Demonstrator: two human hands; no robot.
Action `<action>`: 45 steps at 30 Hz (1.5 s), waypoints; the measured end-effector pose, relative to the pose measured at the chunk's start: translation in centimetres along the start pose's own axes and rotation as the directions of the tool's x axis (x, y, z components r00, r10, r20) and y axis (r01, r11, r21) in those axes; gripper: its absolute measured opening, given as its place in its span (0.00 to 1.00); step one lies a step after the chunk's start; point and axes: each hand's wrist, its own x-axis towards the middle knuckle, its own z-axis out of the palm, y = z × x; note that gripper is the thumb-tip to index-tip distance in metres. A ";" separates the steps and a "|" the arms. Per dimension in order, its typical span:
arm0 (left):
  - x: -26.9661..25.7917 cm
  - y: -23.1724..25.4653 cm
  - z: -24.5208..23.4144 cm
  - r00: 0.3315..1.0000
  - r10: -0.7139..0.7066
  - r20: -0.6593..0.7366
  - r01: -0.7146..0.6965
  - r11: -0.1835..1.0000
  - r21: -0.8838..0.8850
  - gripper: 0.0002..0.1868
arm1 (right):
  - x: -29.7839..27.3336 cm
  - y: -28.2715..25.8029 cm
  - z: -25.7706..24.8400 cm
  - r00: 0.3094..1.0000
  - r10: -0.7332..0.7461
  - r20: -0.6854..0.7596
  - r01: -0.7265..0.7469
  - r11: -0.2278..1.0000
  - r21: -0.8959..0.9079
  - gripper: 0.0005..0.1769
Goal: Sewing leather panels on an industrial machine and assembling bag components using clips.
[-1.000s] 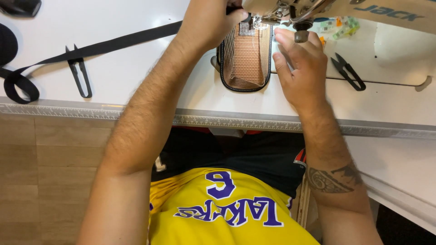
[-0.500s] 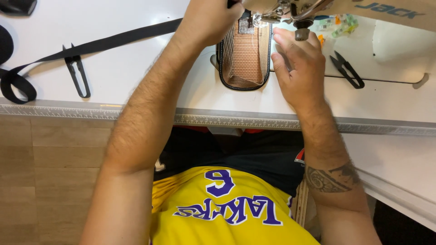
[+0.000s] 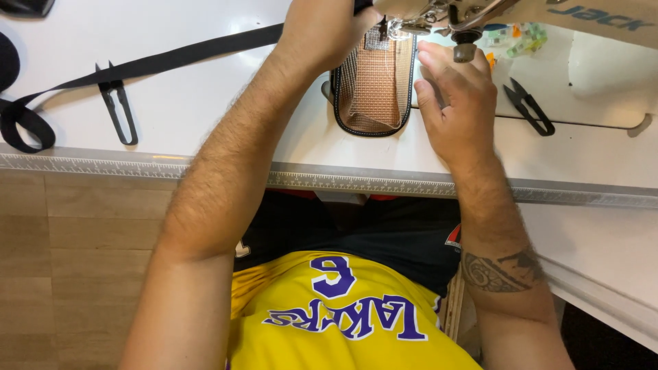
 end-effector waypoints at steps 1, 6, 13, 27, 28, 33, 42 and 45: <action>-0.1 -0.2 0.0 1.000 -0.004 0.012 0.004 1.000 -0.012 0.06 | 0.0 0.0 0.1 1.000 0.000 0.000 0.000 1.000 -0.001 0.15; -0.3 -0.1 -1.0 0.995 0.011 0.099 0.012 0.974 -0.227 0.14 | 0.0 0.1 0.0 1.000 -0.013 -0.010 0.013 1.000 -0.004 0.15; 0.2 0.5 0.7 0.998 -0.065 -0.012 0.065 0.997 -0.048 0.06 | 0.2 -0.3 -0.1 1.000 -0.003 0.014 0.003 0.999 -0.036 0.14; -0.6 2.8 0.8 0.968 -0.174 -0.179 0.174 0.985 -0.014 0.06 | 0.3 -0.5 0.0 0.999 -0.016 0.035 0.019 0.996 -0.086 0.14; -0.7 2.9 0.6 0.970 -0.172 -0.173 0.171 0.985 -0.017 0.06 | 0.2 -0.4 0.0 0.999 -0.025 0.036 0.028 0.996 -0.086 0.14; -0.8 3.1 0.0 0.979 -0.141 -0.149 0.143 0.990 0.003 0.07 | 0.3 -0.5 -0.1 0.998 -0.063 0.031 0.065 0.994 -0.090 0.14; -1.0 2.9 -0.1 0.990 -0.131 -0.059 0.134 0.990 0.042 0.17 | 0.8 -1.0 -0.4 0.982 -0.151 0.111 0.172 0.962 -0.212 0.13; -1.0 3.1 -0.4 0.982 -0.179 -0.057 0.181 0.983 0.028 0.19 | 1.0 -0.9 -0.4 0.985 -0.146 0.097 0.165 0.958 -0.235 0.10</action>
